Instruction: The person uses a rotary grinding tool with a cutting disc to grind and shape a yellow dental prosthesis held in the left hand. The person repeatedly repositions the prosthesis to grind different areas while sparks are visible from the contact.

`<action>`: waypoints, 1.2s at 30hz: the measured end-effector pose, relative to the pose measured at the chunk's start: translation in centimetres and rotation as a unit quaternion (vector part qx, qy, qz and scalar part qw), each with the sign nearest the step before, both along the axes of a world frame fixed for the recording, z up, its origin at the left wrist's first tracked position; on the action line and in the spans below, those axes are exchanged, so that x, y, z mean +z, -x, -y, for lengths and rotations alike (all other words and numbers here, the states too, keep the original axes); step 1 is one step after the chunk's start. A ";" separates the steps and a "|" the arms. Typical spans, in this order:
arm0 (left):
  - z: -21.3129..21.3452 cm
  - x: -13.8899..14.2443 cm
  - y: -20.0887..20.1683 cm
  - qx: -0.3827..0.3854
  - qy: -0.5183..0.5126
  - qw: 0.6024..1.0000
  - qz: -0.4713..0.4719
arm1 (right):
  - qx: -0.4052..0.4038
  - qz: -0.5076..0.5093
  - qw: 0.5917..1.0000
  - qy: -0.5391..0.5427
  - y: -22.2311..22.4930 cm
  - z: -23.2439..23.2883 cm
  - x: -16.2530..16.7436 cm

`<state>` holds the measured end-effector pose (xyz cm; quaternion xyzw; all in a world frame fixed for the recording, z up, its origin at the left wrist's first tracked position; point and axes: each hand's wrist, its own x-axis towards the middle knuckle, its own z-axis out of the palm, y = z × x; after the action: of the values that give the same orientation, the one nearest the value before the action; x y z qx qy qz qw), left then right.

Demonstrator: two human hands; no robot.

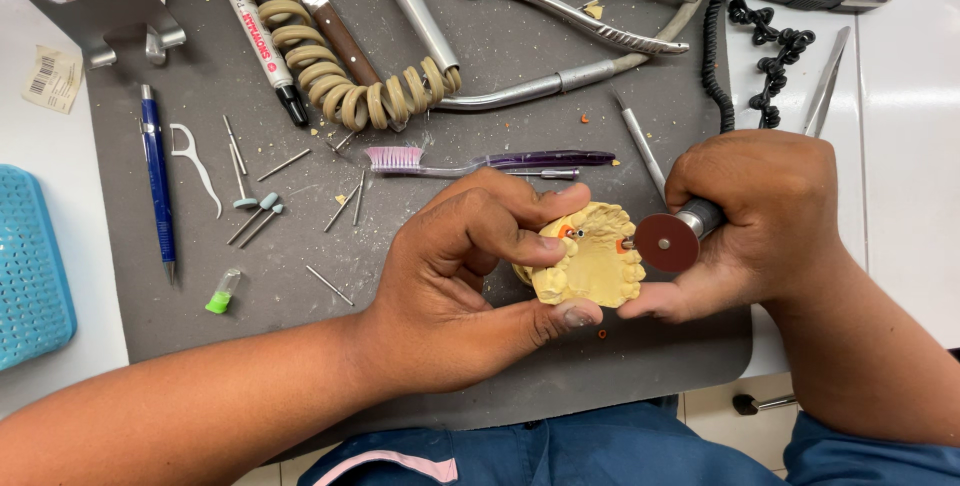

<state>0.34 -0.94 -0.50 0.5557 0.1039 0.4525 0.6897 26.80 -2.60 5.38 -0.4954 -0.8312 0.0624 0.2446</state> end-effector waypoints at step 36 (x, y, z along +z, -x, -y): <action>0.0 -0.1 0.0 0.002 -0.008 1.000 0.003 | -0.005 0.005 1.000 0.009 0.1 0.0 0.1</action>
<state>0.33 -0.93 -0.58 0.5596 0.0997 0.4565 0.6845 26.74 -2.61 5.46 -0.5020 -0.8293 0.0665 0.2364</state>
